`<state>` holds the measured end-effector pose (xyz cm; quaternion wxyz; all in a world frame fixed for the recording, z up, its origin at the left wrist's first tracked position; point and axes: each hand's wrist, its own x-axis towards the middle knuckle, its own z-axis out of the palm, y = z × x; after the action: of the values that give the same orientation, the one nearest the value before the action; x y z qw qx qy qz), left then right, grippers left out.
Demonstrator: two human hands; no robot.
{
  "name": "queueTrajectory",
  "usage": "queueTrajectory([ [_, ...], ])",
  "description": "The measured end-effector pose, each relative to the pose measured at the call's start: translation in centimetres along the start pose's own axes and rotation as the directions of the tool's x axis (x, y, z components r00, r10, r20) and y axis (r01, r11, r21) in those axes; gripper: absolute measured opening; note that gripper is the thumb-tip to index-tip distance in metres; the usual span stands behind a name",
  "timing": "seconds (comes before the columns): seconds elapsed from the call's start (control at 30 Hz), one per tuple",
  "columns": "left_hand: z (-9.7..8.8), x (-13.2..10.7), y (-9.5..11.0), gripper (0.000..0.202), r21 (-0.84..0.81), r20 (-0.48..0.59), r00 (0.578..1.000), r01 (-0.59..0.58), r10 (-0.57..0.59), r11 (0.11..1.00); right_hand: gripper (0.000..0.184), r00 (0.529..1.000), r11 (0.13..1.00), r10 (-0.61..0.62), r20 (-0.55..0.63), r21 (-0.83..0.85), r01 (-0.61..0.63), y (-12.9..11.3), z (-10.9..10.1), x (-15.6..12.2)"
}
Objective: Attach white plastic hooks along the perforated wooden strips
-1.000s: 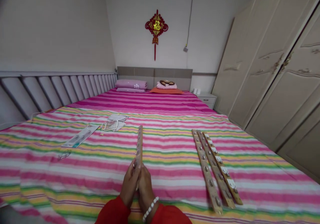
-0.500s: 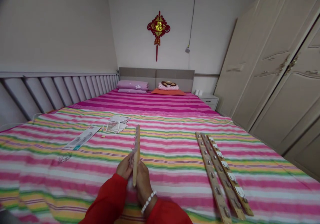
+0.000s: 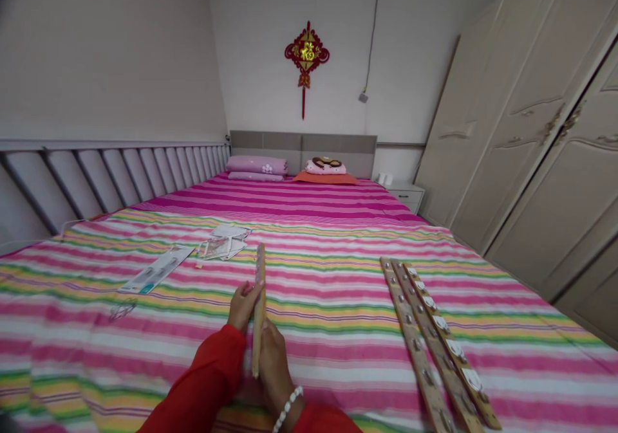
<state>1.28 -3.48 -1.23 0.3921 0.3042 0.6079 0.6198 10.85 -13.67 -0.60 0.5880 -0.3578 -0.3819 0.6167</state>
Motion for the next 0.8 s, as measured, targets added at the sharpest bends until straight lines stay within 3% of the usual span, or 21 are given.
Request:
queueTrajectory([
  [0.1, 0.4, 1.0, -0.5, 0.051, 0.012, 0.016, 1.000, -0.016, 0.016, 1.000, 0.040, 0.999, 1.000, 0.021, 0.036, 0.017, -0.022, 0.3, 0.5, -0.2],
  [0.27, 0.4, 3.2, -0.5, 0.046, -0.075, 0.001, 1.000, -0.011, 0.011, 0.997, 0.042, 1.000, 0.999, 0.007, -0.004, -0.048, -0.007, 0.1, 0.1, -0.7],
  [0.5, -0.1, 4.6, 1.1, 0.047, -0.124, 0.113, 0.993, 0.040, -0.026, 0.992, 0.045, 0.995, 0.994, 0.075, -0.066, -0.080, -0.080, -0.6, -0.6, -1.1],
  [0.63, 0.1, 5.2, 1.8, 0.046, -0.059, 0.157, 0.986, 0.064, -0.054, 0.996, 0.049, 0.998, 0.991, 0.063, -0.026, -0.117, -0.065, -0.4, -0.3, -0.8],
  [0.8, 0.0, 6.5, 1.6, 0.045, -0.065, 0.078, 0.997, 0.033, -0.028, 0.997, 0.054, 0.999, 0.984, 0.029, 0.017, -0.176, -0.026, -0.6, -0.9, -1.0],
])
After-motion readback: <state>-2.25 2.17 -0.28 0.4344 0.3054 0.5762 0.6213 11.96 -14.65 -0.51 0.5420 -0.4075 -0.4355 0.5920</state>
